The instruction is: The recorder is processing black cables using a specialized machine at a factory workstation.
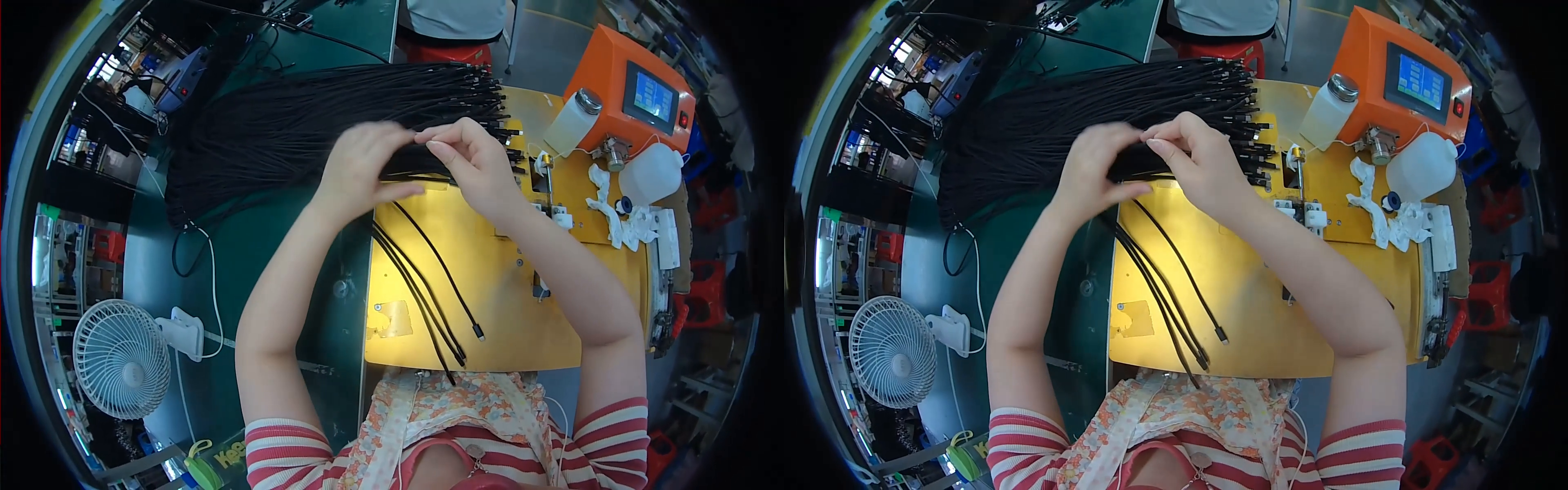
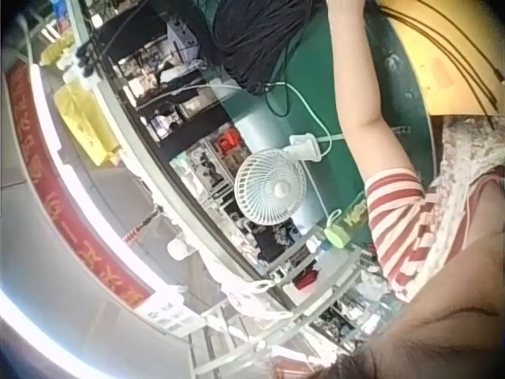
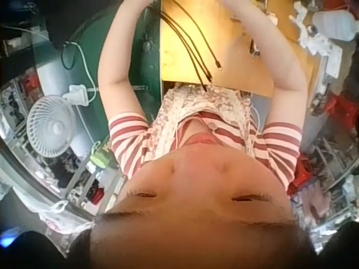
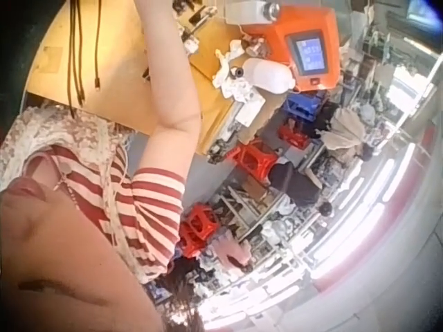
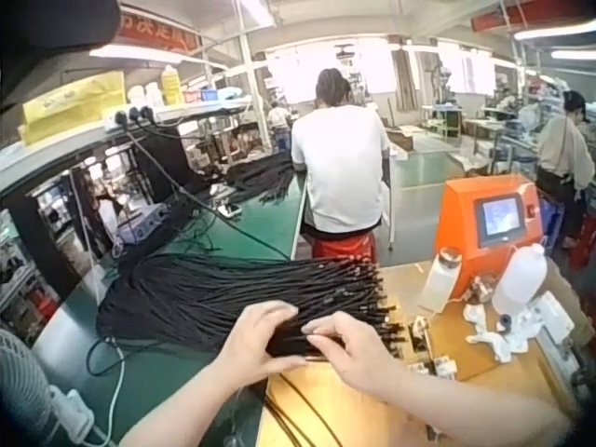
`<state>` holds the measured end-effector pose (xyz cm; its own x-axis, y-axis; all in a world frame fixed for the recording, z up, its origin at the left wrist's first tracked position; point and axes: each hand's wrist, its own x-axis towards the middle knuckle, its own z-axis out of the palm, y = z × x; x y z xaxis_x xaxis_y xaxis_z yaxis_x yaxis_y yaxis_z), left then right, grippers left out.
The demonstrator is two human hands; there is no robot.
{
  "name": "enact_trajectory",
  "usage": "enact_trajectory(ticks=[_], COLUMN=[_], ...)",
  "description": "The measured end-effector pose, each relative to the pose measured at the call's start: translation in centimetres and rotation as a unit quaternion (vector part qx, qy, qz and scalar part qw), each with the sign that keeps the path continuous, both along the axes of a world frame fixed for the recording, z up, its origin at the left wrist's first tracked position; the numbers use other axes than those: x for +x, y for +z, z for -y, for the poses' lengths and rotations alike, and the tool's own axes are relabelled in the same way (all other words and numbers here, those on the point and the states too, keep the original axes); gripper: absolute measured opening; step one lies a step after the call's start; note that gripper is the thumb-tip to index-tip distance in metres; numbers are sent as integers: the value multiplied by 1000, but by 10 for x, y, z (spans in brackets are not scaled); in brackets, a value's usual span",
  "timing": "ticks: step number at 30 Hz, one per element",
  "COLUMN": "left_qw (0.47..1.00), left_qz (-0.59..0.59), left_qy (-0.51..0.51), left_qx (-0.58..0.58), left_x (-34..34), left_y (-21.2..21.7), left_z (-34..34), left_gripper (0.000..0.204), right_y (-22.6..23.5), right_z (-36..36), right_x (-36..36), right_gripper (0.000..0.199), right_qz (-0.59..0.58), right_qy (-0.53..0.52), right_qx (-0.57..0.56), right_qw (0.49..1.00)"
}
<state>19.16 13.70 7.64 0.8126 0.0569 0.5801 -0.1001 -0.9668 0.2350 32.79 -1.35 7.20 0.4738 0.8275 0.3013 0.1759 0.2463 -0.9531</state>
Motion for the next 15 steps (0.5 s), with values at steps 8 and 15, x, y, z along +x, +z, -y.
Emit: enact_trajectory(ticks=[8, 15], left_qw=[997, 982], left_qz=[6, 126], left_qy=[70, 126], left_qx=[41, 66], left_x=[-53, -73], left_y=[-38, -63], left_z=[-69, -85], left_gripper=[13, 21], right_y=[62, 84], right_z=[78, 283], right_x=[-13, 18], right_gripper=[15, 19], right_qz=[-90, 85], right_qy=[30, -184], right_qx=[58, 102], right_qw=[994, 974])
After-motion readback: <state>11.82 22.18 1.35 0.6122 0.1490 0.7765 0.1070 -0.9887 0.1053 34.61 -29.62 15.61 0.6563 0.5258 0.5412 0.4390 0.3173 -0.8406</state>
